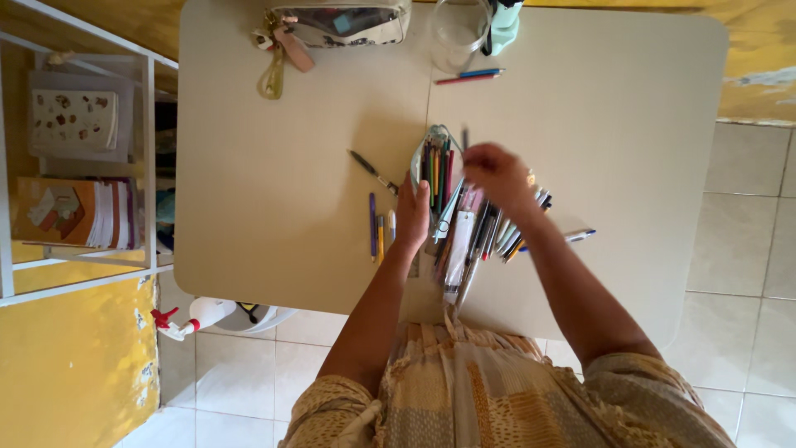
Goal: The person organizes stationery items on a white table. They place pens, pencils, and markers into a light blue pencil case and a clear plastic container. The person also handles a ruler and a small plastic bag, placing them into the containers.
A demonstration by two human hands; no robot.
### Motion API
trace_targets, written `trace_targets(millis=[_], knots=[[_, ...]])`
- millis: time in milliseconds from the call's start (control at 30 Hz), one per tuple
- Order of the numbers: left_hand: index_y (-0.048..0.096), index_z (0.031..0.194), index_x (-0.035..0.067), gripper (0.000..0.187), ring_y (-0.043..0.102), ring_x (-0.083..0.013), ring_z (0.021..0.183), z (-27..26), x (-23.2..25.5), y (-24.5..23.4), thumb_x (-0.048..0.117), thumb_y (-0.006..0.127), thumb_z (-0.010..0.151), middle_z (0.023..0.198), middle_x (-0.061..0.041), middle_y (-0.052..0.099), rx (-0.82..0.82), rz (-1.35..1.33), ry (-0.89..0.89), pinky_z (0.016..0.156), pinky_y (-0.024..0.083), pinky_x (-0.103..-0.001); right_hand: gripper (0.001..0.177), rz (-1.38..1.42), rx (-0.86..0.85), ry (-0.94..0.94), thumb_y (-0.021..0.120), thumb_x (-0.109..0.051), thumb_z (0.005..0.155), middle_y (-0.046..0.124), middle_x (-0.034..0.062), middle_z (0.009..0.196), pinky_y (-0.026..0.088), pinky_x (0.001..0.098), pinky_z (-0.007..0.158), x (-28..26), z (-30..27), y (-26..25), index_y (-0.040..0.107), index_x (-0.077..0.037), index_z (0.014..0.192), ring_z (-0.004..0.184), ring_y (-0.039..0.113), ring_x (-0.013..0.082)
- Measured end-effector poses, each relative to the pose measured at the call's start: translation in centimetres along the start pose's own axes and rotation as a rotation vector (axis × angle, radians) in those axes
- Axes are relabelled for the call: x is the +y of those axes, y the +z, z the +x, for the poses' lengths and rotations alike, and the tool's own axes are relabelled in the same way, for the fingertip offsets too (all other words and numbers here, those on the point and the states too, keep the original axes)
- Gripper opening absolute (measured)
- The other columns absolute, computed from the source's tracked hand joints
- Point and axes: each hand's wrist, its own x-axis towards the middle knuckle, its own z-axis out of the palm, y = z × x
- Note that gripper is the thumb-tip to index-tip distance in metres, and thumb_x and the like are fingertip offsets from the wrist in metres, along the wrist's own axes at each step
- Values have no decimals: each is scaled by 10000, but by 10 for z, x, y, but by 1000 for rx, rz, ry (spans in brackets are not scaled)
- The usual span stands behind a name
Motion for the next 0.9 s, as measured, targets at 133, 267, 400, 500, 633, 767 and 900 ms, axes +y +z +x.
trace_targets(millis=[133,267,400,500,633,767,900], knots=[[439,1517,32,777,507,-435,1346,1,3,-2,643,293,1060,1427,-274,545,-14,-18,-12,1145,368,-474,304,-356,-54,-132,786,-140,867,744,82,925,583,315,779,-19,-28,34,722,-36,1146,834,715,181],[478,1488,33,757,539,-421,1345,-1,5,-3,642,310,1072,1423,-266,575,-7,-85,31,1151,390,-464,229,-463,-7,-231,777,-218,927,727,103,959,594,335,768,-12,-14,31,752,-75,1104,831,710,193],[469,1498,33,760,550,-425,1312,-1,1,-1,632,335,1051,1406,-272,573,-7,-50,-45,1120,403,-468,144,-535,226,-319,729,-208,1006,718,129,1043,607,360,781,5,57,4,763,-107,1103,837,716,228],[421,1535,28,764,501,-441,1352,-2,-4,1,624,329,1066,1457,-290,519,15,9,-36,1138,372,-477,239,-765,246,-284,704,-138,966,641,133,1297,554,443,902,15,105,-12,724,-139,1204,1025,658,320],[420,1538,27,782,537,-430,1312,-2,-10,4,626,329,1043,1401,-288,552,2,43,-116,1126,400,-468,473,-959,134,-299,673,-74,942,519,122,1467,492,516,966,24,137,-16,592,-169,1399,1225,530,402],[392,1543,-1,788,492,-449,1359,-3,-8,3,620,339,1061,1446,-307,517,20,39,-74,1150,362,-482,621,-1150,43,-286,689,-89,916,479,167,1406,493,570,895,22,144,-8,489,-182,1496,1190,519,443],[402,1538,5,791,517,-437,1348,-4,-4,1,628,343,1053,1424,-296,542,24,10,-73,1147,381,-476,592,-1241,72,-327,664,-6,882,516,168,1321,525,539,865,16,146,-5,563,-182,1438,1127,555,431]])
